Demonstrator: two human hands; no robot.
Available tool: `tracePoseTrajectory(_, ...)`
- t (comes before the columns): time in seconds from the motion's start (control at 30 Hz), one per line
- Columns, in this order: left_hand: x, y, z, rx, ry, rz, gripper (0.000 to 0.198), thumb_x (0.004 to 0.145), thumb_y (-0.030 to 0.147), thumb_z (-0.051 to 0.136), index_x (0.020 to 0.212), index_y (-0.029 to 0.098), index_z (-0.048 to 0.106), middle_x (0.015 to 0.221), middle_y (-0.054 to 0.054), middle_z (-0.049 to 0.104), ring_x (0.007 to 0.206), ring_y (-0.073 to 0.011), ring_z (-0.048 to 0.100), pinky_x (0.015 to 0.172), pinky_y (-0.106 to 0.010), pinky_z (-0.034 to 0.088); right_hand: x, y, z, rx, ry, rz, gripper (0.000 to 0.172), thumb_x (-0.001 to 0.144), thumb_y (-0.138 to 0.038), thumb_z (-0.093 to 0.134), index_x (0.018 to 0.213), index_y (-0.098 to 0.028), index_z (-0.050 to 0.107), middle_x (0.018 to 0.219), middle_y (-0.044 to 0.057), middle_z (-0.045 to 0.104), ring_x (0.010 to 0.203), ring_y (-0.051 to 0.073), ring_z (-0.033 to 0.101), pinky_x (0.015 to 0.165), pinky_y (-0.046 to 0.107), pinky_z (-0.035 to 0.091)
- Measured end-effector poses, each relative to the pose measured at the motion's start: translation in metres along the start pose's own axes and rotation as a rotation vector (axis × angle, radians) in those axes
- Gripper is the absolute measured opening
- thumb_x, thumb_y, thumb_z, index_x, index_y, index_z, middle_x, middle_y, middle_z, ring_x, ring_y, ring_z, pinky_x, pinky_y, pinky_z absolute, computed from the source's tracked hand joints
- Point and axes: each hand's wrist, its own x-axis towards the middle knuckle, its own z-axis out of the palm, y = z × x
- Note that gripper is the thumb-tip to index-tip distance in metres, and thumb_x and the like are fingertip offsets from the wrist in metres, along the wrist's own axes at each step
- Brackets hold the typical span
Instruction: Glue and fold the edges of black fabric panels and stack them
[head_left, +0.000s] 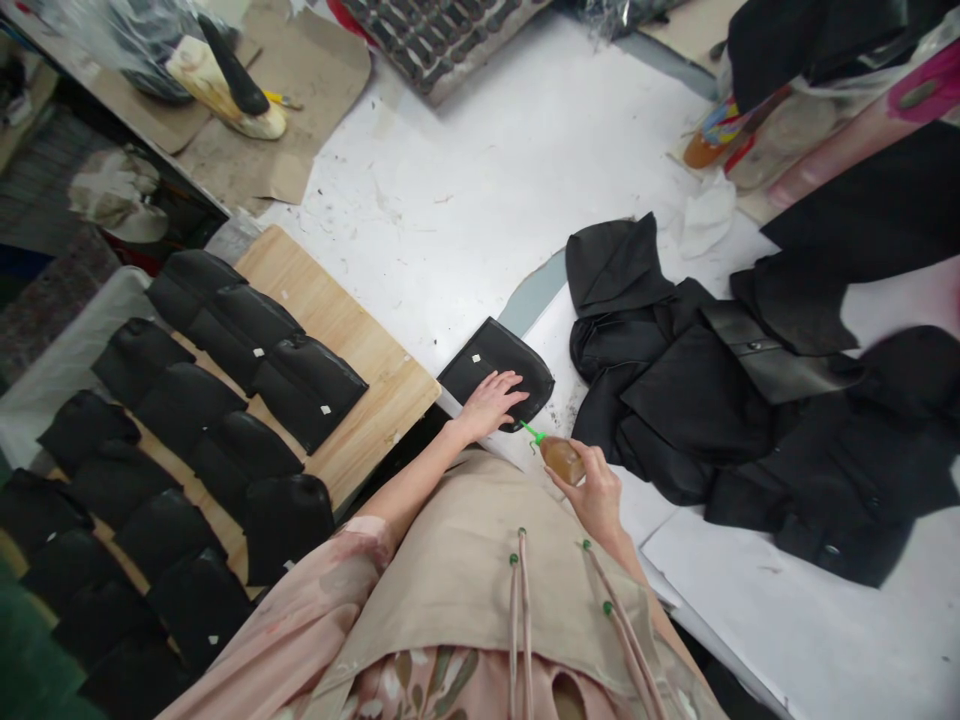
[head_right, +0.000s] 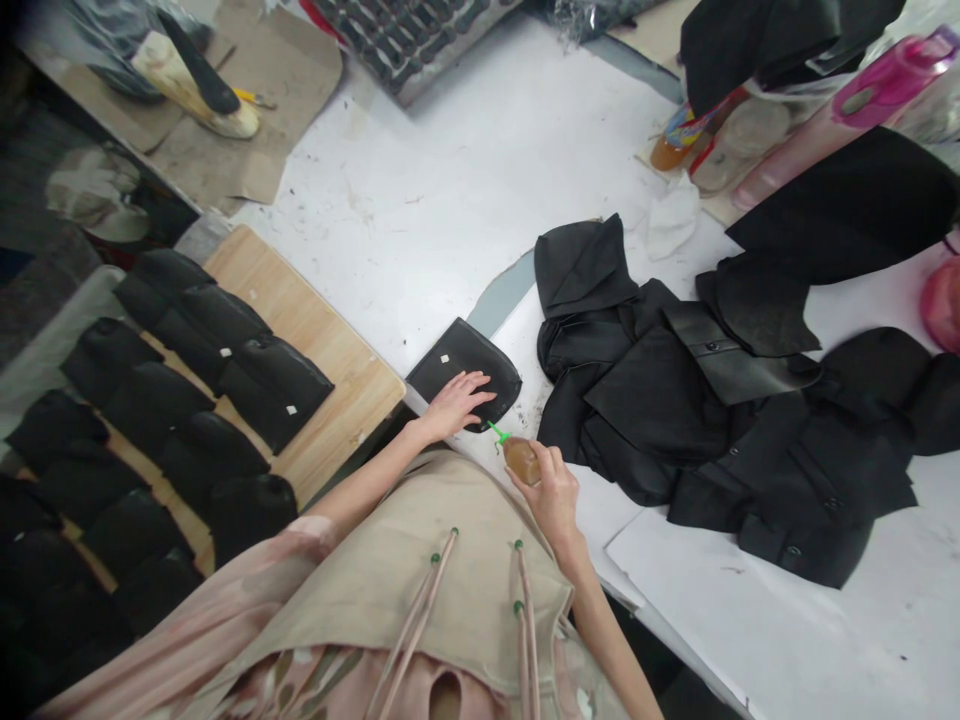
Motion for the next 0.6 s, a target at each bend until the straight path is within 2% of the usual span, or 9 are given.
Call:
tracePoseTrajectory(0.23, -0.0001, -0.0009, 0.002, -0.005, 0.001, -0.004, 0.057, 0.074, 0.018, 0.079, 0.127, 0.021, 0.059, 0.146, -0.012, 0.047, 0.142, -0.0284, 0.035, 0.119, -0.05, 0.026, 0.0014, 0.0024, 0.0038, 0.149, -0.014, 0.009, 0.048, 0.088, -0.057, 0.063, 0.118, -0.021, 0.055, 0.097, 0.006, 0.062, 0.084, 0.023, 0.064, 0.071, 0.033, 0.052)
tracePoseTrajectory(0.4, -0.0001, -0.002, 0.0033, -0.018, 0.007, -0.005, 0.056, 0.074, 0.016, 0.078, 0.127, 0.022, 0.059, 0.147, -0.012, 0.046, 0.142, -0.0281, 0.035, 0.119, -0.051, 0.026, -0.0006, 0.0018, 0.0077, 0.23, -0.071, 0.02, 0.046, 0.087, -0.054, 0.065, 0.117, -0.022, 0.055, 0.099, 0.006, 0.062, 0.087, 0.023, 0.064, 0.076, 0.035, 0.052)
tracePoseTrajectory(0.6, -0.0001, -0.0008, -0.0001, -0.032, 0.0, -0.007, 0.055, 0.075, 0.016, 0.077, 0.127, 0.022, 0.059, 0.147, -0.012, 0.046, 0.142, -0.0276, 0.035, 0.119, -0.05, 0.026, -0.0043, 0.0056, 0.0004, 0.296, -0.017, 0.129, 0.049, 0.082, -0.052, 0.071, 0.118, -0.023, 0.056, 0.106, 0.006, 0.064, 0.092, 0.024, 0.063, 0.079, 0.036, 0.052)
